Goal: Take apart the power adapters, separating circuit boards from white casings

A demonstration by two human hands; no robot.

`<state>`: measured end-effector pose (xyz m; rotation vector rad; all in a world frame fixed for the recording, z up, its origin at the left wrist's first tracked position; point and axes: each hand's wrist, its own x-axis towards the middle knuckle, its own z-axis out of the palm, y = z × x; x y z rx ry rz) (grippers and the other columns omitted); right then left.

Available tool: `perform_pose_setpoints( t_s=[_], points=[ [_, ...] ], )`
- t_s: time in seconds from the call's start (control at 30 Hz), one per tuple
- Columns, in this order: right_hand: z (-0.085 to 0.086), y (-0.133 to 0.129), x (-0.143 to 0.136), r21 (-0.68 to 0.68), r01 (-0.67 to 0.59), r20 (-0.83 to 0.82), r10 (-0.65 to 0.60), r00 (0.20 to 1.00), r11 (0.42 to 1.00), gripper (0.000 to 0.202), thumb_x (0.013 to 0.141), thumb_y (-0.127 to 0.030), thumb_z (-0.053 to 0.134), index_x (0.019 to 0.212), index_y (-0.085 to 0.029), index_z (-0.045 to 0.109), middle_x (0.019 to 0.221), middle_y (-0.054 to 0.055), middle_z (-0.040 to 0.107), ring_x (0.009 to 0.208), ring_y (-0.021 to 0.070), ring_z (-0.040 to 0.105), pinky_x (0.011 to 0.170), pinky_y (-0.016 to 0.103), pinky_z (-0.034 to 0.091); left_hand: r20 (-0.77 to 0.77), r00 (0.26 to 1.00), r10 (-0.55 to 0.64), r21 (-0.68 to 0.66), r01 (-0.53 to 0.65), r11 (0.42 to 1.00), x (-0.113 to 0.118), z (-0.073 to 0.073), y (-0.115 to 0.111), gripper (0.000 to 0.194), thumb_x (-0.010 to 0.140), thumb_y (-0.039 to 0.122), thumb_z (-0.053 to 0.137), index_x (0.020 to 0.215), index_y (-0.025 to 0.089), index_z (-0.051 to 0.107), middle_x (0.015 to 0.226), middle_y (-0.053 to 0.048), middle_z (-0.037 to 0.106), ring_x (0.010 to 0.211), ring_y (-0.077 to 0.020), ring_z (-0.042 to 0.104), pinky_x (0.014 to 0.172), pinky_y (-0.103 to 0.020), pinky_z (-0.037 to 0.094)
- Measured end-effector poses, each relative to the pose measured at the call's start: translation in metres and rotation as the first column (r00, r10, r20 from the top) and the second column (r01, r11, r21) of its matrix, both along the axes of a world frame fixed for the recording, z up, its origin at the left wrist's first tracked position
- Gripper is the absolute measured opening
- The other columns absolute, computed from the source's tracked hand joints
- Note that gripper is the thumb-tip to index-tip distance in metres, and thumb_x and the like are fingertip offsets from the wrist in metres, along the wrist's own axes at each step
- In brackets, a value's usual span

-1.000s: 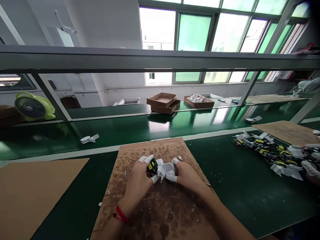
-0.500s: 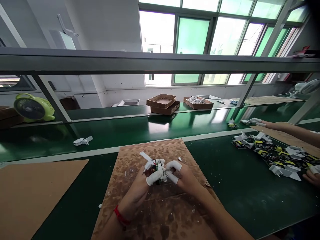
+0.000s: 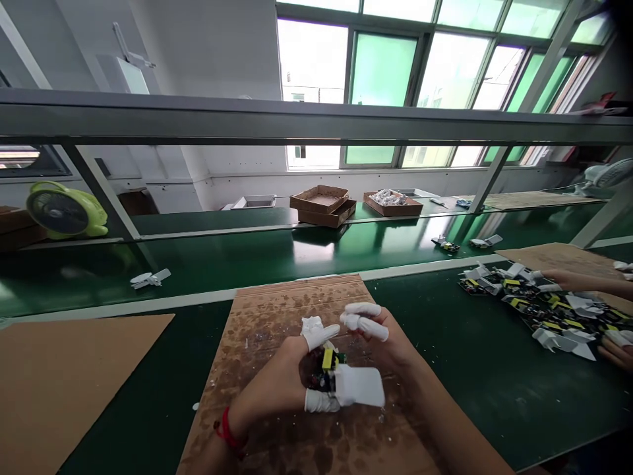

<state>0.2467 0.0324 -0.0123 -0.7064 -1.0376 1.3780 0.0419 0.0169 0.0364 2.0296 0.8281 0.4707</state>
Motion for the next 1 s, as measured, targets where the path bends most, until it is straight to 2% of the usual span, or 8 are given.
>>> perform_pose_setpoints(
  t_s=[0.1, 0.23, 0.37, 0.47, 0.7, 0.8, 0.9, 1.0],
  points=[
    [0.000, -0.005, 0.001, 0.200, -0.147, 0.044, 0.141, 0.989, 0.969, 0.019, 0.068, -0.035, 0.073, 0.074, -0.018, 0.071, 0.065, 0.003, 0.062, 0.064, 0.0158, 0.054, 0.062, 0.028, 0.042, 0.046, 0.999, 0.004, -0.016, -0.003, 1.000, -0.001, 0.001, -0.002, 0.093, 0.063, 0.024, 0.075, 0.142, 0.028, 0.026, 0.108, -0.002, 0.062, 0.095, -0.0222, 0.059, 0.079, -0.026, 0.049],
    [0.001, -0.009, -0.005, 0.293, -0.188, 0.106, 0.164, 0.981, 0.937, 0.016, 0.072, -0.034, 0.070, 0.070, -0.019, 0.069, 0.067, 0.002, 0.057, 0.063, 0.0151, 0.051, 0.062, 0.028, 0.041, 0.098, 0.993, 0.066, -0.061, -0.060, 0.996, -0.001, -0.001, -0.003, 0.107, 0.060, 0.021, 0.078, 0.145, 0.026, 0.013, 0.108, -0.003, 0.062, 0.103, -0.0228, 0.056, 0.089, -0.030, 0.046],
    [0.002, -0.011, -0.012, 0.325, -0.273, 0.245, 0.198, 0.949, 0.906, 0.018, 0.071, -0.038, 0.071, 0.070, -0.020, 0.071, 0.085, 0.006, 0.059, 0.083, 0.0201, 0.055, 0.080, 0.034, 0.044, 0.083, 0.991, 0.103, -0.063, -0.097, 0.993, 0.000, 0.002, -0.005, 0.114, 0.053, 0.020, 0.082, 0.145, 0.028, 0.014, 0.117, -0.003, 0.061, 0.117, -0.0263, 0.047, 0.099, -0.033, 0.038],
    [0.000, -0.014, -0.014, 0.293, -0.316, 0.253, 0.245, 0.936, 0.902, 0.021, 0.069, -0.038, 0.074, 0.084, -0.024, 0.072, 0.100, 0.007, 0.060, 0.099, 0.0237, 0.054, 0.092, 0.038, 0.039, 0.107, 0.989, 0.101, -0.097, -0.090, 0.991, -0.001, 0.002, -0.006, 0.115, 0.052, 0.021, 0.083, 0.145, 0.025, 0.015, 0.118, -0.005, 0.061, 0.118, -0.0287, 0.046, 0.100, -0.036, 0.037],
    [0.005, -0.028, -0.015, 0.232, -0.364, 0.193, 0.324, 0.926, 0.902, 0.021, 0.075, -0.045, 0.066, 0.083, -0.027, 0.075, 0.096, 0.008, 0.068, 0.102, 0.0287, 0.058, 0.084, 0.039, 0.046, 0.338, 0.929, 0.149, -0.296, -0.045, 0.954, -0.002, -0.016, -0.009, 0.124, 0.046, 0.021, 0.087, 0.145, 0.020, 0.012, 0.107, -0.009, 0.067, 0.123, -0.0310, 0.042, 0.110, -0.045, 0.017],
    [0.010, -0.031, -0.014, 0.266, -0.439, 0.312, 0.355, 0.881, 0.858, 0.030, 0.081, -0.047, 0.058, 0.098, -0.027, 0.073, 0.107, 0.009, 0.066, 0.112, 0.0292, 0.053, 0.094, 0.042, 0.040, 0.489, 0.856, 0.168, -0.459, 0.089, 0.884, 0.001, -0.020, -0.009, 0.133, 0.041, 0.022, 0.089, 0.145, 0.022, 0.007, 0.105, -0.009, 0.067, 0.112, -0.0313, 0.053, 0.103, -0.045, 0.032],
    [0.013, -0.032, -0.015, 0.280, -0.423, 0.386, 0.303, 0.871, 0.861, 0.031, 0.077, -0.046, 0.063, 0.101, -0.028, 0.072, 0.122, 0.008, 0.059, 0.118, 0.0298, 0.049, 0.097, 0.040, 0.037, 0.613, 0.765, 0.196, -0.540, 0.224, 0.811, 0.005, -0.021, -0.009, 0.135, 0.043, 0.025, 0.089, 0.145, 0.026, 0.001, 0.108, -0.011, 0.064, 0.095, -0.0282, 0.062, 0.084, -0.038, 0.048],
    [0.013, -0.032, -0.017, 0.282, -0.408, 0.350, 0.303, 0.886, 0.868, 0.032, 0.073, -0.051, 0.065, 0.093, -0.027, 0.074, 0.120, 0.007, 0.060, 0.117, 0.0311, 0.049, 0.098, 0.040, 0.036, 0.590, 0.777, 0.219, -0.560, 0.198, 0.805, 0.007, -0.024, -0.010, 0.132, 0.048, 0.017, 0.087, 0.145, 0.026, -0.004, 0.099, -0.009, 0.066, 0.075, -0.0190, 0.064, 0.069, -0.028, 0.050]
  ],
)
